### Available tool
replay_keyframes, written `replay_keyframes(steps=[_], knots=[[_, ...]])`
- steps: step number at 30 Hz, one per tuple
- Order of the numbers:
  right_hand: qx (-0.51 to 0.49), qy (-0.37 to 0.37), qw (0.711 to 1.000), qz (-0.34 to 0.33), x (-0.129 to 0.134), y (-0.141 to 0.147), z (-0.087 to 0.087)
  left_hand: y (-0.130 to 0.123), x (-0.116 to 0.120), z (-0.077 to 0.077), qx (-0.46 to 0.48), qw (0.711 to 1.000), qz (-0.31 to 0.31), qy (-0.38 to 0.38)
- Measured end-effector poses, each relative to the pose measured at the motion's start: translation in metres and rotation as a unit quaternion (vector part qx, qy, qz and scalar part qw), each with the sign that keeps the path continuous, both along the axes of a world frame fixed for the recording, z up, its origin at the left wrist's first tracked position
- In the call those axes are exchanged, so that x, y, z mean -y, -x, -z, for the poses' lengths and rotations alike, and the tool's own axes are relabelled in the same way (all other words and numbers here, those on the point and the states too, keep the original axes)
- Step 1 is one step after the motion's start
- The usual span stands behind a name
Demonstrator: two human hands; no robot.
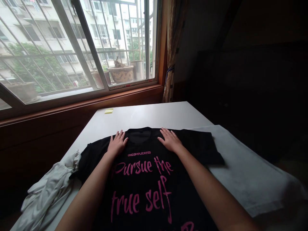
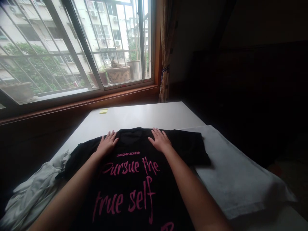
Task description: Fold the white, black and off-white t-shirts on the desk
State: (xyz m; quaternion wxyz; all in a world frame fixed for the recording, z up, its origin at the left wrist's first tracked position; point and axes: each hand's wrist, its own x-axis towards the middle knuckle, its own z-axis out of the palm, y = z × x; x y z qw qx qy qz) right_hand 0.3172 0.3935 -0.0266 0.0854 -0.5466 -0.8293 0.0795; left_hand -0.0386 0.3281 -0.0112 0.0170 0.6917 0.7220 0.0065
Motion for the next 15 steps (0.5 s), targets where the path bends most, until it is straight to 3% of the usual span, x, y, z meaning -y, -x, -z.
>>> replay_keyframes(steps=[9,15], knots=[[0.007,0.008,1.0,-0.002,0.0,-0.001,-0.001,0.056,0.03,0.0,-0.014,1.0,-0.021,0.006],[0.006,0.014,1.0,-0.002,0.001,-0.001,-0.002,0.06,0.021,0.0,-0.019,1.0,-0.019,0.01]])
